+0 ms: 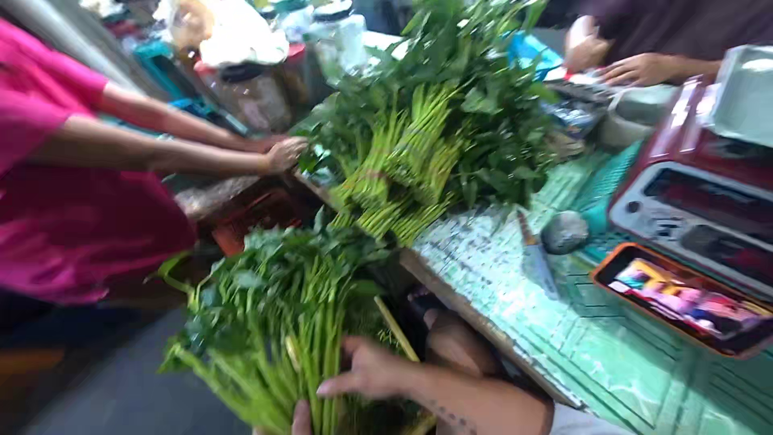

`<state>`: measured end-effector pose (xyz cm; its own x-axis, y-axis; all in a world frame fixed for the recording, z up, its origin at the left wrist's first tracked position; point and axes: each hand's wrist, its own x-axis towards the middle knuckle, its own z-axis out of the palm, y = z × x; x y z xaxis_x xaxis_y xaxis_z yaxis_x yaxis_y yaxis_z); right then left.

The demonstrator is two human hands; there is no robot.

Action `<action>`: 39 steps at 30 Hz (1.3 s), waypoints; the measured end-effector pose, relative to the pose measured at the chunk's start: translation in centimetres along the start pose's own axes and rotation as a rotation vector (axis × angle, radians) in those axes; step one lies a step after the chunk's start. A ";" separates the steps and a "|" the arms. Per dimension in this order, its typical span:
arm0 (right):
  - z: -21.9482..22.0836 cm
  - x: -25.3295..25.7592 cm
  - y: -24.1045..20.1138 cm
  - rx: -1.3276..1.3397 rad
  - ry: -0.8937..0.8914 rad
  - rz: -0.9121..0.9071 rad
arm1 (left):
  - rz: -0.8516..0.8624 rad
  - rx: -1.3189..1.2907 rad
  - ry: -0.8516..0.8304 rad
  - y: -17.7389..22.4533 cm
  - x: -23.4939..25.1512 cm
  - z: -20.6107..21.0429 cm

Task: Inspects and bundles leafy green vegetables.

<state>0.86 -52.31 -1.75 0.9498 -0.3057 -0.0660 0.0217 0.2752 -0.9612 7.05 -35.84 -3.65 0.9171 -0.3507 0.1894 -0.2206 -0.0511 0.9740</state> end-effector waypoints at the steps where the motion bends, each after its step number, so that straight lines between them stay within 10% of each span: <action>1: -0.1 -0.5 -0.1 0.042 0.011 -0.006 | 0.006 0.009 0.020 0.1 -0.4 0.3; 39: 5.8 0.8 4.8 0.026 -0.235 0.080 | 0.037 -0.175 0.095 -3.7 -4.6 -6.6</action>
<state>3.54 -45.94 -4.91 0.9953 -0.0621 -0.0749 -0.0517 0.3140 -0.9480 5.88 -27.90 -7.29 0.9385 -0.2586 0.2285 -0.2017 0.1263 0.9713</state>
